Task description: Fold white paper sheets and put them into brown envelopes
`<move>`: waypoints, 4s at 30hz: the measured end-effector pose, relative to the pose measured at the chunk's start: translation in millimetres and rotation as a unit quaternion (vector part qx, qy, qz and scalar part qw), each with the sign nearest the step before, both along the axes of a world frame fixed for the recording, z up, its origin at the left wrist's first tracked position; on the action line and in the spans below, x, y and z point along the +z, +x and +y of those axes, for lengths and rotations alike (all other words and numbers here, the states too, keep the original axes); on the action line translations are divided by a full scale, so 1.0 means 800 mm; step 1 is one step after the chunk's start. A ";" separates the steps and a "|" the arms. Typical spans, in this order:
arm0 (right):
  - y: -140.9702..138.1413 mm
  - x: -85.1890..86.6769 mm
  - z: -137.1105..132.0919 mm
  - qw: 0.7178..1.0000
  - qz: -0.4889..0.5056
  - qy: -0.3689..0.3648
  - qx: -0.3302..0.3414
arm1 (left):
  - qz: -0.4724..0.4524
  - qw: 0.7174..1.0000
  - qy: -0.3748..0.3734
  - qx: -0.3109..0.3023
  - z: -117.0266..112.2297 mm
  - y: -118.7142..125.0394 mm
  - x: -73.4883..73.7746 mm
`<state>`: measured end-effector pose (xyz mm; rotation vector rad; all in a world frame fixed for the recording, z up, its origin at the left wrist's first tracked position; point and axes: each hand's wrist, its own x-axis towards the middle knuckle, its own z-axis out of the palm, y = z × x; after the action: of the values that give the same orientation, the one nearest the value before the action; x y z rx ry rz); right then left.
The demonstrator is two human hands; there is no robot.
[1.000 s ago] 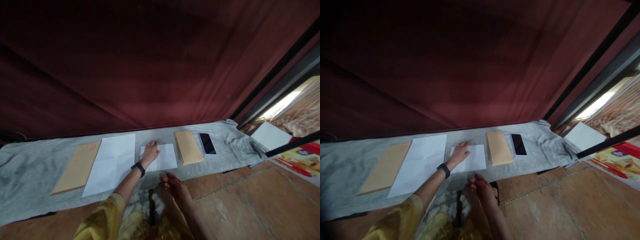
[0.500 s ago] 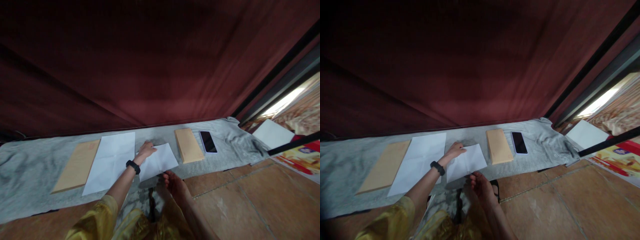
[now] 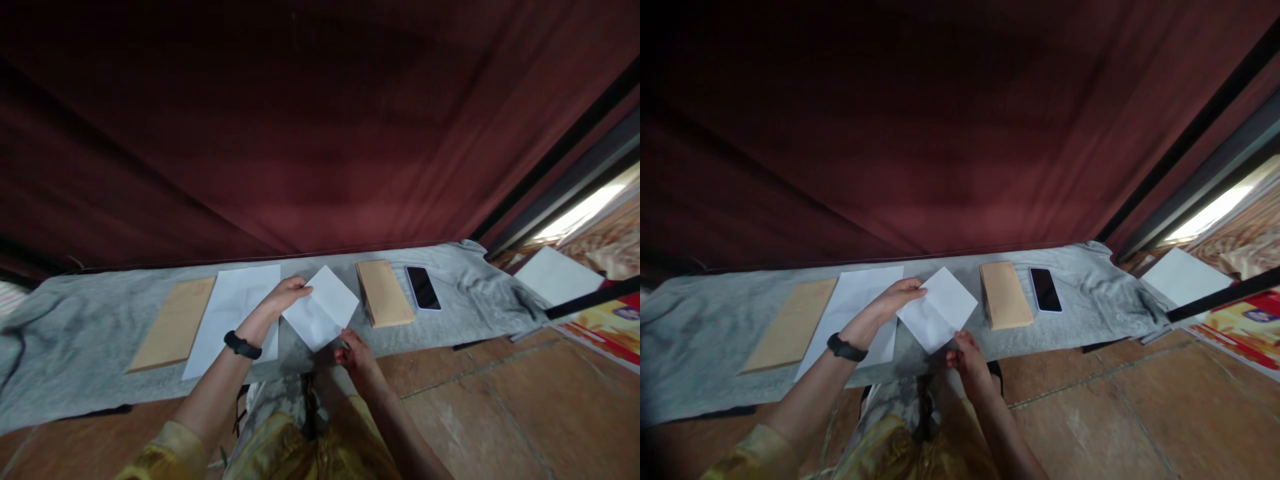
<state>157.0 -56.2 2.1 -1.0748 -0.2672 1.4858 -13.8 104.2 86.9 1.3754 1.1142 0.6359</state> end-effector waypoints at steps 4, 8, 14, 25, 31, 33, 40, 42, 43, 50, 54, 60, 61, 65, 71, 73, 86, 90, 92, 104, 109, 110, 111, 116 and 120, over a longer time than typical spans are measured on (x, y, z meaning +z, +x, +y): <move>0.014 0.019 0.023 0.999 0.022 -0.012 -0.025 | -0.025 0.999 0.027 0.003 -0.012 -0.004 0.016; 0.032 0.048 0.040 0.998 -0.021 0.056 -0.027 | -0.040 0.996 0.077 0.008 -0.012 -0.010 0.037; 0.048 0.049 0.051 0.957 -0.230 0.177 -0.014 | -0.005 0.976 0.216 0.005 -0.015 -0.026 0.031; 0.058 -0.060 0.001 0.785 -0.548 0.263 0.122 | 0.171 0.929 0.327 -0.017 -0.133 -0.055 -0.125; 0.071 -0.067 -0.015 0.720 -0.642 0.219 0.148 | 0.200 0.938 0.285 -0.005 -0.152 -0.060 -0.142; 0.073 -0.068 -0.015 0.711 -0.658 0.208 0.137 | 0.204 0.938 0.280 -0.005 -0.150 -0.060 -0.145; 0.075 -0.073 -0.008 0.692 -0.686 0.203 0.098 | 0.201 0.932 0.301 0.017 -0.148 -0.054 -0.150; 0.074 -0.075 -0.005 0.689 -0.691 0.200 0.089 | 0.204 0.930 0.304 0.032 -0.148 -0.052 -0.152; 0.074 -0.075 -0.004 0.687 -0.695 0.196 0.084 | 0.206 0.928 0.306 0.042 -0.147 -0.051 -0.153; 0.065 -0.070 0.006 0.675 -0.718 0.164 0.053 | 0.251 0.907 0.320 0.108 -0.142 -0.031 -0.156; 0.057 -0.066 0.011 0.654 -0.740 0.148 0.044 | 0.300 0.889 0.322 0.125 -0.138 -0.019 -0.149; 0.045 -0.069 0.011 0.619 -0.777 0.110 0.029 | 0.346 0.870 0.326 0.130 -0.134 -0.012 -0.139; 0.043 -0.070 0.011 0.616 -0.781 0.105 0.027 | 0.351 0.868 0.326 0.128 -0.134 -0.011 -0.137; 0.040 -0.069 0.009 0.609 -0.788 0.091 0.022 | 0.381 0.857 0.325 0.121 -0.134 -0.008 -0.134; 0.041 -0.065 0.009 0.605 -0.790 0.098 0.032 | 0.417 0.840 0.325 0.117 -0.134 -0.004 -0.131; 0.042 -0.065 0.008 0.599 -0.794 0.097 0.037 | 0.422 0.838 0.324 0.118 -0.134 -0.004 -0.131; 0.044 -0.068 0.008 0.589 -0.800 0.110 0.036 | 0.447 0.831 0.311 0.112 -0.134 0.000 -0.130; 0.047 -0.066 0.005 0.577 -0.804 0.122 0.074 | 0.463 0.820 0.317 0.116 -0.136 0.004 -0.129; 0.049 -0.066 0.004 0.572 -0.803 0.136 0.096 | 0.473 0.813 0.317 0.126 -0.138 0.007 -0.126; 0.053 -0.068 0.004 0.539 -0.823 0.147 0.102 | 0.371 0.805 0.463 -0.010 -0.161 0.027 -0.154; 0.054 -0.067 0.004 0.536 -0.826 0.147 0.097 | 0.390 0.793 0.462 -0.073 -0.187 0.035 -0.162; 0.053 -0.067 0.003 0.535 -0.827 0.149 0.094 | 0.399 0.789 0.461 -0.080 -0.189 0.036 -0.162; 0.050 -0.066 0.003 0.532 -0.827 0.155 0.091 | 0.406 0.785 0.460 -0.085 -0.191 0.035 -0.163; 0.013 -0.063 -0.009 0.531 -0.807 0.231 0.115 | 0.435 0.763 0.467 -0.102 -0.192 0.031 -0.178; -0.010 -0.062 -0.021 0.538 -0.791 0.247 0.154 | 0.450 0.749 0.477 -0.094 -0.194 0.029 -0.189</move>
<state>148.9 -72.6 -47.8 -1.6095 -2.0911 0.1154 9.8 -50.6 -64.3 2.8559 1.4024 0.3587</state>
